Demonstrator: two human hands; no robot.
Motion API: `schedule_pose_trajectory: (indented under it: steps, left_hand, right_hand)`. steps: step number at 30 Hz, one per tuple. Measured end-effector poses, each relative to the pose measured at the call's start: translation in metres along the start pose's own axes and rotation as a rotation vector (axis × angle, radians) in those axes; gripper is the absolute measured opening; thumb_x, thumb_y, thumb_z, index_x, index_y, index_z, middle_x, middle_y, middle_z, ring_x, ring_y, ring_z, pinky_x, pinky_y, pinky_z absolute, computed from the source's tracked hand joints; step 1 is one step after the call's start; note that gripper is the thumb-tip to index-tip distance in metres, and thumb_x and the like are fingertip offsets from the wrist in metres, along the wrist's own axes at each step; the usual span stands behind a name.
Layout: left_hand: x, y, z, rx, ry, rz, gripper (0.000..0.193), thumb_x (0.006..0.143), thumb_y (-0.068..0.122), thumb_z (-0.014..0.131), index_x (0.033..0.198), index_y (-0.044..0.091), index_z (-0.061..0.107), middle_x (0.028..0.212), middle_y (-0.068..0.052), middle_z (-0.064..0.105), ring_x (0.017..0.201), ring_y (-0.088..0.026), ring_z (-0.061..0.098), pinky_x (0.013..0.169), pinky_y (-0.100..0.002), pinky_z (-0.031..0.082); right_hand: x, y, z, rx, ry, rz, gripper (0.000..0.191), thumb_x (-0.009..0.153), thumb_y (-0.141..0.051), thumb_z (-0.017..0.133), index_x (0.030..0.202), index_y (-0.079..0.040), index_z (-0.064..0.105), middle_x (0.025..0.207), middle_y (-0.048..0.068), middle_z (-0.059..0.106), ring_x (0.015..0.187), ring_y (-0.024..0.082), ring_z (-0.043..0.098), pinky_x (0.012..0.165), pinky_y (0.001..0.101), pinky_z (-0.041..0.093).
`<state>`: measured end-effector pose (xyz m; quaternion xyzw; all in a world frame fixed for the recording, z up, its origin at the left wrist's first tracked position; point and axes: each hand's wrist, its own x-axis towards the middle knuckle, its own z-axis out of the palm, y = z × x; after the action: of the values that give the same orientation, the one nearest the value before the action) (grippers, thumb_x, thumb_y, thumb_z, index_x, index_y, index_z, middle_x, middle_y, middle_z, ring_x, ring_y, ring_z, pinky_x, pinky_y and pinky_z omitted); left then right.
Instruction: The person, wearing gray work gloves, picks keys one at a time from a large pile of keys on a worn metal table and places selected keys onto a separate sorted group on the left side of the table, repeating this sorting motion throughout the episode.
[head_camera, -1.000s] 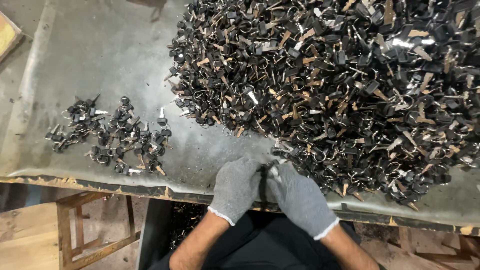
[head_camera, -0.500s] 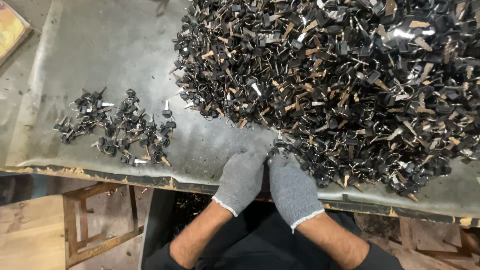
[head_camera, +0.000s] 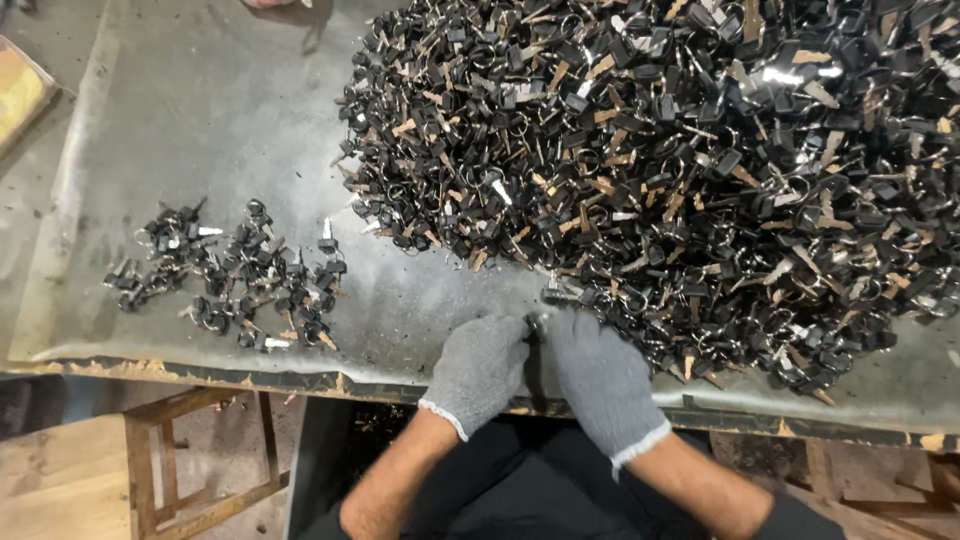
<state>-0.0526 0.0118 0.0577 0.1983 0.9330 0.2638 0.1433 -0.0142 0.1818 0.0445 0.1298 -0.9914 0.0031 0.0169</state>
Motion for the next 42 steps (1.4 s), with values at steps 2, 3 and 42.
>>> schedule_pose_trajectory:
  steps: [2,3,42]
  left_hand:
    - [0.001,0.002,-0.002,-0.007,0.049,0.014,0.014,0.088,0.016,0.065,0.092,0.005,0.073,0.086,-0.019,0.071,0.087,-0.04,0.069,0.079,-0.054,0.052]
    - [0.001,0.002,-0.002,-0.004,0.056,0.026,0.015,0.087,0.016,0.065,0.093,0.005,0.073,0.086,-0.019,0.071,0.087,-0.04,0.069,0.078,-0.054,0.053]
    - [0.003,-0.007,0.03,0.102,0.134,0.058,0.019,0.089,0.014,0.061,0.104,0.003,0.068,0.095,-0.018,0.07,0.09,-0.037,0.069,0.08,-0.048,0.054]
  right_hand:
    - [-0.008,0.0,-0.001,-0.04,0.096,-0.028,0.022,0.089,-0.017,0.065,0.106,-0.004,0.057,0.086,0.009,0.062,0.063,0.018,0.07,0.046,0.0306,0.057]
    - [-0.011,0.001,0.0,-0.061,0.134,-0.045,0.026,0.087,-0.017,0.065,0.108,-0.003,0.058,0.087,0.009,0.063,0.063,0.018,0.07,0.046,0.0307,0.057]
    - [0.001,0.014,-0.002,0.312,-0.331,-0.006,0.047,0.08,-0.019,0.071,0.12,0.0,0.056,0.102,0.019,0.065,0.076,0.033,0.074,0.057,0.0427,0.061]
